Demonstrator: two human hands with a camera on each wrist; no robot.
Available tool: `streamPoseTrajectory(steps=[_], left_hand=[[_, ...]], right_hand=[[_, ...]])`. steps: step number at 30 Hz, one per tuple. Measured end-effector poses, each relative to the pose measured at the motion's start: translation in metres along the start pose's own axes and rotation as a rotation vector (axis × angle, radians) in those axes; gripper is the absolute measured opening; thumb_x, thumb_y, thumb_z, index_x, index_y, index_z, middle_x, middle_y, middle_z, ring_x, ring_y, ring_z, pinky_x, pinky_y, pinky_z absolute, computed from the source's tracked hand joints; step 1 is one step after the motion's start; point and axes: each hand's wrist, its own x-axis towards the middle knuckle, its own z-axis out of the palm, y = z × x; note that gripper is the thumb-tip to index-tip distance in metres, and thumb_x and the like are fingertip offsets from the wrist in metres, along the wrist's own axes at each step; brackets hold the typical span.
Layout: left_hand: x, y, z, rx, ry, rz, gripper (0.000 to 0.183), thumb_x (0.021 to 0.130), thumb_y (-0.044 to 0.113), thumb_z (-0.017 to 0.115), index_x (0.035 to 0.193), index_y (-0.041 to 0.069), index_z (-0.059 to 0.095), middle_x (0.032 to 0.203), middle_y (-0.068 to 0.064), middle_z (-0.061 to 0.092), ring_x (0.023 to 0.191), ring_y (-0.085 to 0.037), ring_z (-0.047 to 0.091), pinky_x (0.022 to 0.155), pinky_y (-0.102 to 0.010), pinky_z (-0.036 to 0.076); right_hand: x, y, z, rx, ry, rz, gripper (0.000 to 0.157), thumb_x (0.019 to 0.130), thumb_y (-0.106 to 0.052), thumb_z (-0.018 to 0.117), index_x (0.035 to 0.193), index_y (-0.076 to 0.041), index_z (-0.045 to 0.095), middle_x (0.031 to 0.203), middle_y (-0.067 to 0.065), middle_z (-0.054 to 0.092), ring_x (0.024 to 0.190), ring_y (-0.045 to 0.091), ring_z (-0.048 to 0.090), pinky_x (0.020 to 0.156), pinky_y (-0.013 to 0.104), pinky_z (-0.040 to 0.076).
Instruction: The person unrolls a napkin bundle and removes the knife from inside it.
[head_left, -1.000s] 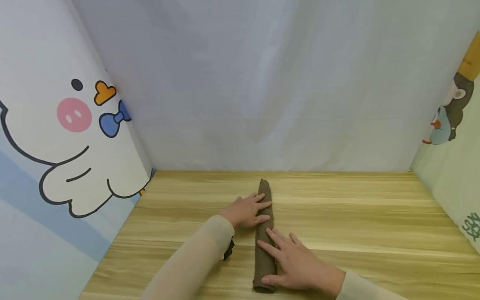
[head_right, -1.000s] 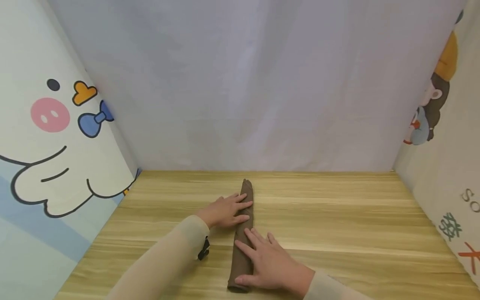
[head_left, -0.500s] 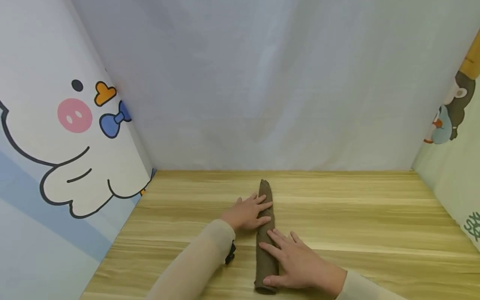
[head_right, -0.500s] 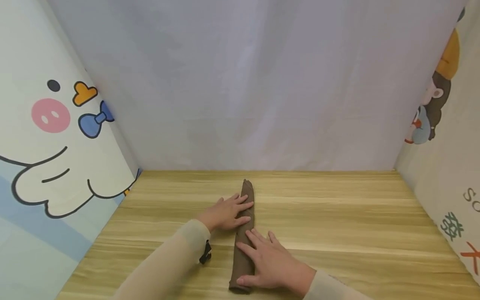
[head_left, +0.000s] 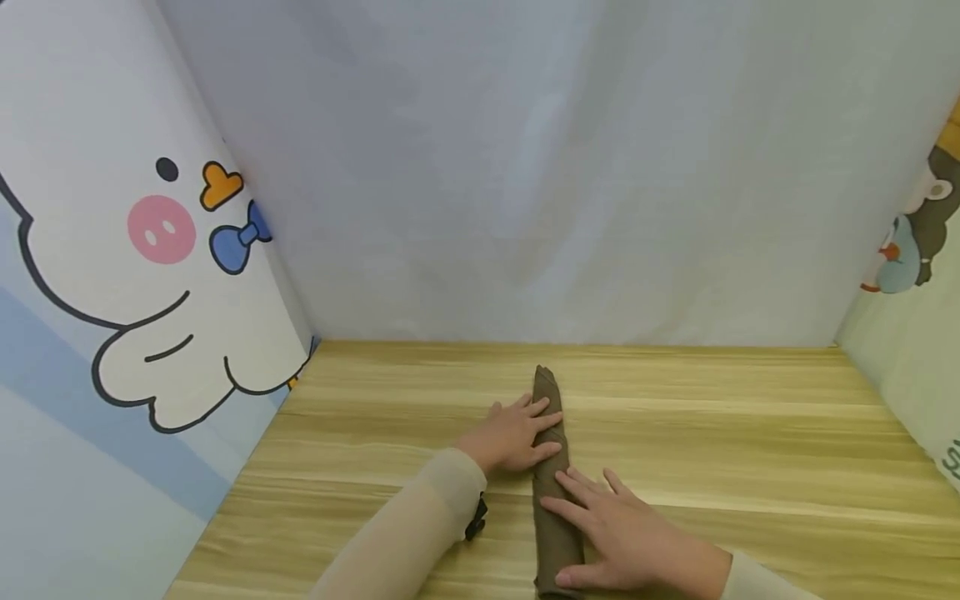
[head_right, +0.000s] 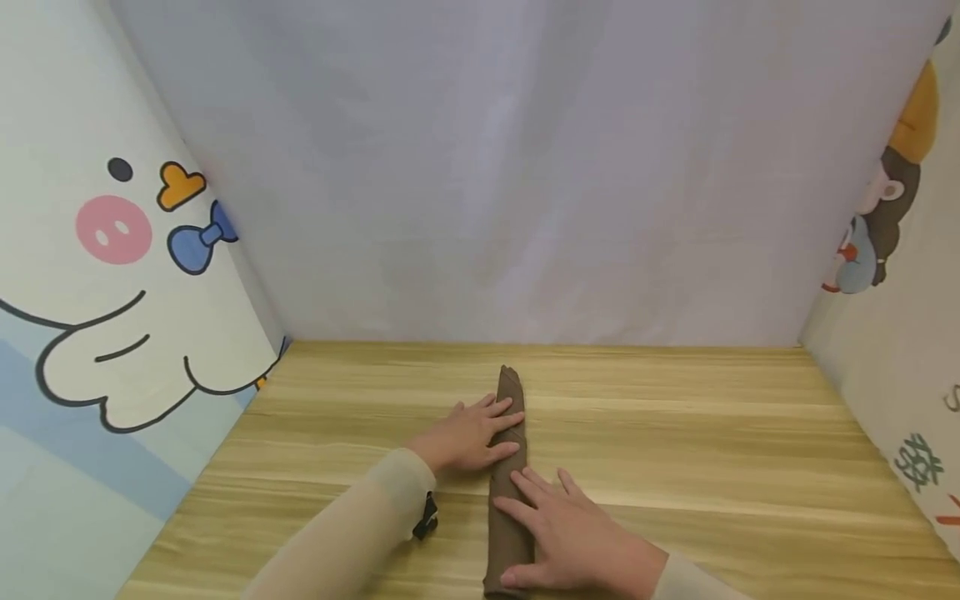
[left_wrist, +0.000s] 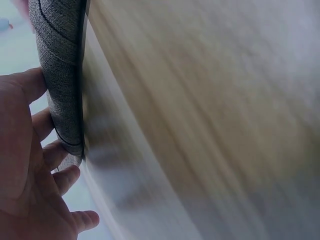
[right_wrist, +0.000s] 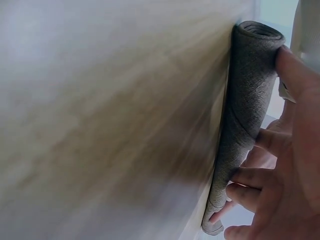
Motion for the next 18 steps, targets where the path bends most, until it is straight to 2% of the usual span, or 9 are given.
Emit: streamPoseTrajectory(steps=[9, 18], left_hand=[[0.004, 0.011, -0.001, 0.024, 0.02, 0.02, 0.06, 0.096, 0.064, 0.03, 0.151, 0.04, 0.025, 0.158, 0.007, 0.021, 0.146, -0.022, 0.016, 0.109, -0.056, 0.027], [0.012, 0.018, 0.001, 0.034, 0.015, 0.014, 0.06, 0.096, 0.066, 0.029, 0.151, 0.042, 0.024, 0.159, 0.008, 0.018, 0.146, -0.021, 0.016, 0.109, -0.055, 0.026]], right_hand=[[-0.013, 0.006, 0.001, 0.02, 0.018, -0.007, 0.082, 0.086, -0.073, 0.046, 0.149, -0.022, 0.037, 0.154, 0.016, 0.028, 0.138, 0.034, 0.032, 0.102, 0.067, 0.025], [-0.02, 0.009, 0.002, -0.003, 0.081, -0.005, 0.083, 0.085, -0.073, 0.048, 0.148, -0.02, 0.04, 0.153, 0.017, 0.032, 0.136, 0.033, 0.036, 0.1, 0.066, 0.027]])
